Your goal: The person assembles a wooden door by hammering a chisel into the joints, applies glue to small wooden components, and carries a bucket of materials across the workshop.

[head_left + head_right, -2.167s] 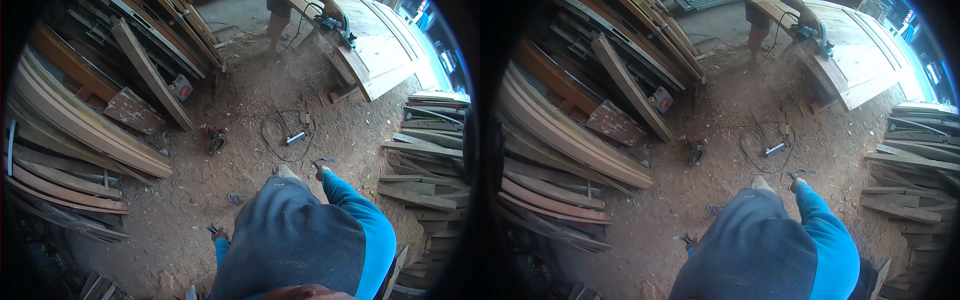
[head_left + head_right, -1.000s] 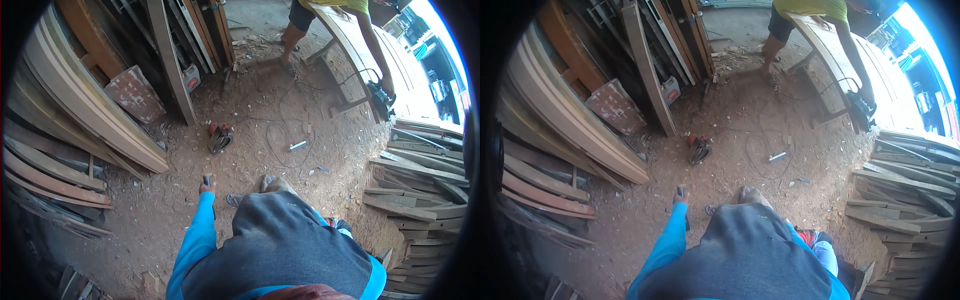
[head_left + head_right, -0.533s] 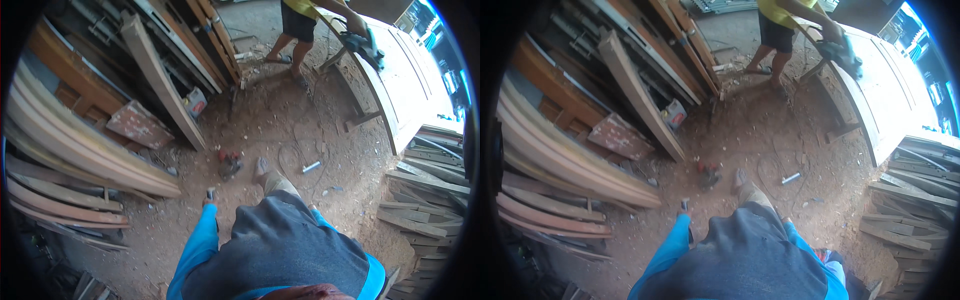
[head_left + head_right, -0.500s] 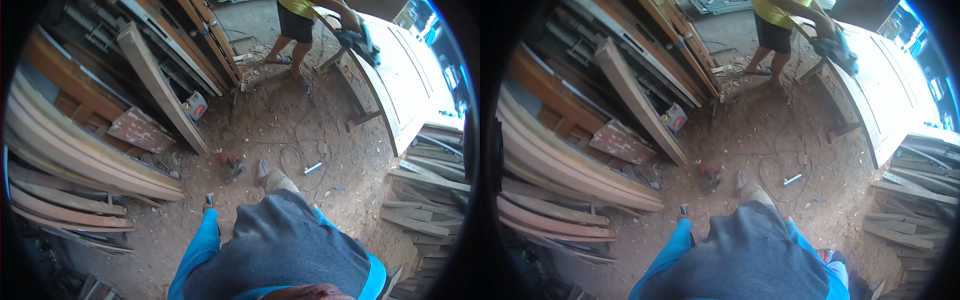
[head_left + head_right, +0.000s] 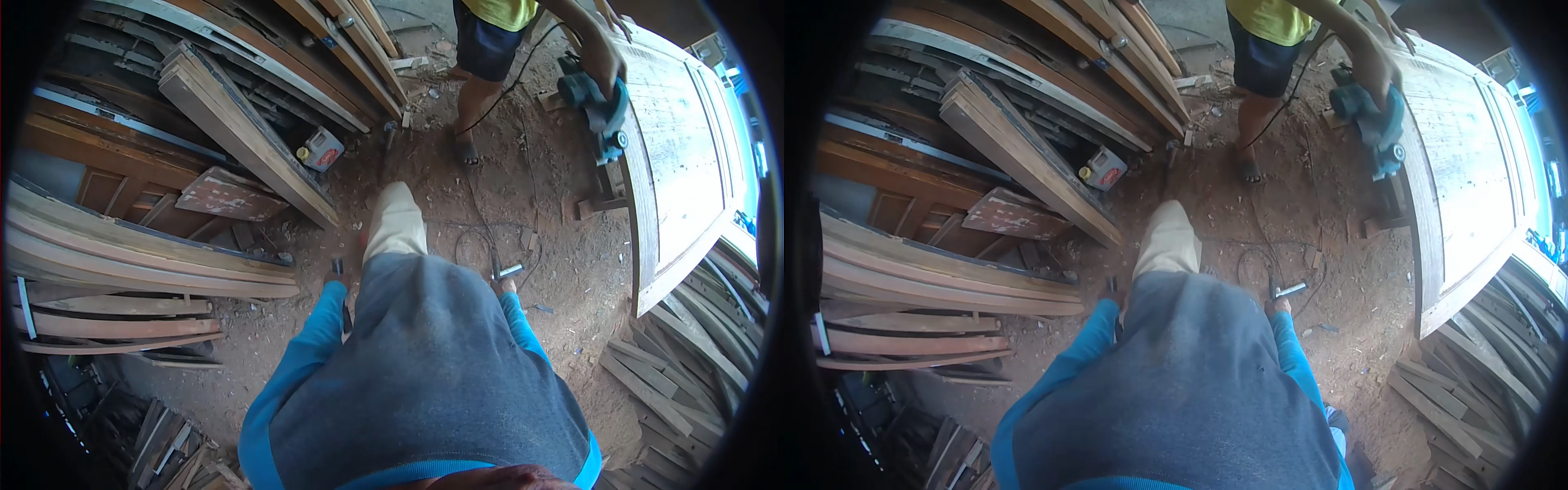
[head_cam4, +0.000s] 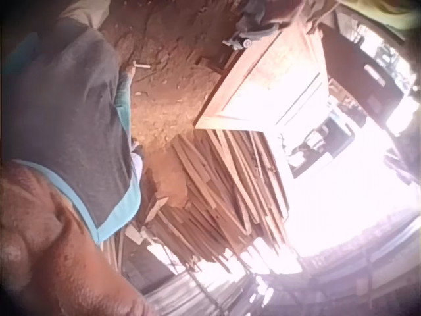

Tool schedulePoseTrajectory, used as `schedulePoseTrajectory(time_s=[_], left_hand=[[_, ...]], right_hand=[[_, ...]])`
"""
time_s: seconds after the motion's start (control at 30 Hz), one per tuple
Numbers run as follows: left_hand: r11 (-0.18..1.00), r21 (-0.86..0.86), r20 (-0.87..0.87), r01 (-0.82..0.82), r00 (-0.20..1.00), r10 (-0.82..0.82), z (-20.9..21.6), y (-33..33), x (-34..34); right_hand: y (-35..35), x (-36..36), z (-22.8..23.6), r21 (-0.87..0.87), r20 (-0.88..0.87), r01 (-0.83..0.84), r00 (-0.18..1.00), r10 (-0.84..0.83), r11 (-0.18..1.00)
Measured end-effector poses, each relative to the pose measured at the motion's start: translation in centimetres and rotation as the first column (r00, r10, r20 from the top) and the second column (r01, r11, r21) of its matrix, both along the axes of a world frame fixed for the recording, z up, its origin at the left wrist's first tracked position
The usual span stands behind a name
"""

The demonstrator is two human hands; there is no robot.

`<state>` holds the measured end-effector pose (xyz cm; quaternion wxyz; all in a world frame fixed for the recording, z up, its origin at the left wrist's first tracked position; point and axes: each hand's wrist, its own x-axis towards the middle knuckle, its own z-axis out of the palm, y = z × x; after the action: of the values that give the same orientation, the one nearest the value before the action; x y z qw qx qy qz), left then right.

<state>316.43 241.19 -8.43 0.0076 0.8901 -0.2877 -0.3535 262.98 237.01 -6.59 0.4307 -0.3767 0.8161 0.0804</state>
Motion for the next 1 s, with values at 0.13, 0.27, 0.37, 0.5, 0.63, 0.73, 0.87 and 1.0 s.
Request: schedulePoseTrajectory(time_s=[0.13,0.27,0.37,0.5,0.63,0.73,0.87,1.0], left_hand=[[1.000,0.020,0.071,0.002,0.997,-0.003,0.8,-10.7,0.0],[0.995,0.100,-0.271,0.000,0.962,0.027,3.1,-24.8,-0.3],[0.960,-0.036,0.058,0.278,0.959,-0.276,-2.6,-33.2,3.5],[0.985,0.088,-0.296,0.150,0.948,-0.118,-0.3,-45.4,1.6],[0.925,-0.006,-0.135,0.380,0.916,-0.378,-0.4,-52.9,2.4],[0.863,0.003,-0.255,0.505,0.835,-0.488,3.8,-59.1,0.7],[0.811,0.050,-0.255,0.583,0.792,-0.554,-0.8,-64.3,-0.8],[0.630,-0.001,-0.318,0.777,0.597,-0.737,1.5,-73.5,-9.1]], right_hand=[[-0.7,-2.4,-6.7,-0.140,0.240,-0.005,0.970,0.039,0.990],[-8.7,-1.3,-8.5,-0.014,0.159,-0.046,0.986,0.047,0.999],[-16.2,1.9,-7.0,0.051,0.143,-0.048,0.989,0.040,0.998],[-26.9,3.1,-4.8,0.087,0.052,0.007,0.999,-0.011,0.996],[-36.5,5.6,-2.1,0.074,0.041,0.054,0.998,-0.057,0.996],[-42.3,6.0,-1.9,0.054,-0.001,0.079,0.997,-0.079,0.995],[-43.8,5.8,-0.1,0.096,-0.027,0.147,0.989,-0.145,0.984],[-41.2,7.3,1.9,0.127,-0.056,0.357,0.934,-0.353,0.925]])
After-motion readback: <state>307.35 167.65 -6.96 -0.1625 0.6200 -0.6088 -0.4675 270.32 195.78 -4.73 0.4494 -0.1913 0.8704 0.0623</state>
